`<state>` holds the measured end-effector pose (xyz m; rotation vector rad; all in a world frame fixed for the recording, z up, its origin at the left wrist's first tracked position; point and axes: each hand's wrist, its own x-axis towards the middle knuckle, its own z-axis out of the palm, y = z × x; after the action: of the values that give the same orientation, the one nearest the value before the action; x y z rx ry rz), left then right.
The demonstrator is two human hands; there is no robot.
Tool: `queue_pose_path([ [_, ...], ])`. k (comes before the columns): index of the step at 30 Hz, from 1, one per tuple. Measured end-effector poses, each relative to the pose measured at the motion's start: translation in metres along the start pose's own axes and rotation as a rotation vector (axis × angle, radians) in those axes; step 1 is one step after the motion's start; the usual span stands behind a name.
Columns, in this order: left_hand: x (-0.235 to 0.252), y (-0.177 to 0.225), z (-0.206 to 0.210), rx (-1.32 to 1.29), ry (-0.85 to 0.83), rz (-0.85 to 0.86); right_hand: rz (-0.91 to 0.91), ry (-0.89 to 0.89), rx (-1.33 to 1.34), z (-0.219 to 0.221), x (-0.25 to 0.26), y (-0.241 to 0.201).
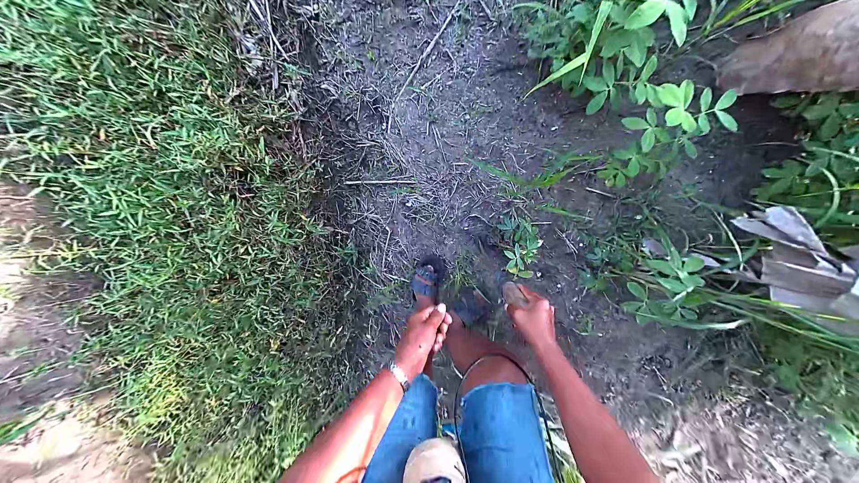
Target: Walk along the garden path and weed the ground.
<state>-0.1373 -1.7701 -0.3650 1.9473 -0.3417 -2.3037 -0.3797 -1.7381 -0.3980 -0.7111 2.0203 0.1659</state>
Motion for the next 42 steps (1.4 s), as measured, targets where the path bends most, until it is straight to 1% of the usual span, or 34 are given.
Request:
queue_pose_path([
  [2, 0.011, -0.010, 0.008, 0.010, 0.003, -0.007, -0.002, -0.002, 0.022, 0.003, -0.006, 0.025],
  [3, 0.021, -0.007, 0.012, -0.002, 0.004, 0.012, -0.026, 0.012, 0.054, 0.003, 0.001, 0.032],
  [4, 0.021, -0.008, 0.015, -0.016, -0.003, 0.008, -0.035, 0.011, 0.094, 0.003, -0.002, 0.041],
  [6, 0.011, -0.015, 0.017, -0.044, -0.029, -0.023, -0.025, 0.010, 0.158, -0.006, -0.030, 0.055],
  [9, 0.004, -0.012, 0.017, -0.043, -0.067, -0.022, -0.060, 0.036, 0.220, -0.047, -0.092, 0.061],
  [11, 0.004, -0.011, 0.015, -0.041, -0.069, -0.016, -0.092, 0.071, 0.295, -0.066, -0.128, 0.069],
  [13, 0.005, -0.014, 0.012, -0.051, -0.048, -0.028, -0.096, 0.079, 0.386, -0.066, -0.133, 0.072],
  [15, 0.007, -0.018, 0.010, -0.063, -0.022, -0.044, -0.078, 0.043, 0.393, -0.047, -0.100, 0.058],
  [18, 0.008, -0.029, 0.009, -0.066, -0.002, -0.062, -0.018, 0.007, 0.290, 0.018, -0.002, 0.022],
  [19, 0.008, -0.033, 0.009, -0.061, -0.006, -0.073, -0.014, 0.008, 0.244, 0.039, 0.019, 0.010],
  [21, 0.011, -0.034, 0.004, -0.042, -0.004, -0.085, -0.037, 0.004, 0.222, 0.065, 0.027, -0.013],
  [22, 0.006, -0.039, 0.004, -0.043, -0.004, -0.101, -0.025, -0.003, 0.231, 0.066, 0.020, -0.012],
  [23, 0.005, -0.042, 0.004, -0.046, -0.005, -0.107, -0.013, -0.005, 0.271, 0.060, 0.016, -0.006],
  [25, 0.010, -0.037, 0.001, -0.050, 0.001, -0.091, -0.010, 0.004, 0.400, 0.031, 0.009, 0.000],
  [28, 0.010, -0.034, -0.005, -0.076, -0.002, -0.077, -0.054, 0.039, 0.484, -0.020, -0.041, 0.018],
  [30, 0.015, -0.032, -0.006, -0.089, -0.004, -0.066, -0.047, 0.077, 0.546, -0.033, -0.058, 0.023],
  [31, 0.019, -0.031, -0.007, -0.093, -0.011, -0.064, -0.021, 0.085, 0.563, -0.030, -0.053, 0.021],
  [32, 0.024, -0.028, -0.007, -0.092, -0.023, -0.057, 0.017, 0.078, 0.573, -0.022, -0.035, 0.015],
  [34, 0.032, -0.024, -0.003, -0.081, -0.052, -0.038, 0.130, 0.034, 0.581, -0.001, 0.018, 0.005],
  [36, 0.043, -0.012, 0.001, -0.058, -0.089, -0.003, 0.199, -0.007, 0.572, -0.004, 0.058, 0.003],
  [37, 0.045, -0.007, 0.004, -0.034, -0.114, 0.006, 0.220, -0.049, 0.554, -0.016, 0.069, 0.008],
  [39, 0.047, 0.000, 0.013, -0.012, -0.167, 0.007, 0.241, -0.116, 0.479, -0.048, 0.091, 0.034],
  [40, 0.055, 0.010, 0.017, 0.001, -0.186, 0.013, 0.219, -0.142, 0.442, -0.067, 0.112, 0.034],
  [42, 0.057, 0.015, 0.022, 0.018, -0.220, -0.046, 0.181, -0.226, 0.285, -0.095, 0.136, 0.031],
])
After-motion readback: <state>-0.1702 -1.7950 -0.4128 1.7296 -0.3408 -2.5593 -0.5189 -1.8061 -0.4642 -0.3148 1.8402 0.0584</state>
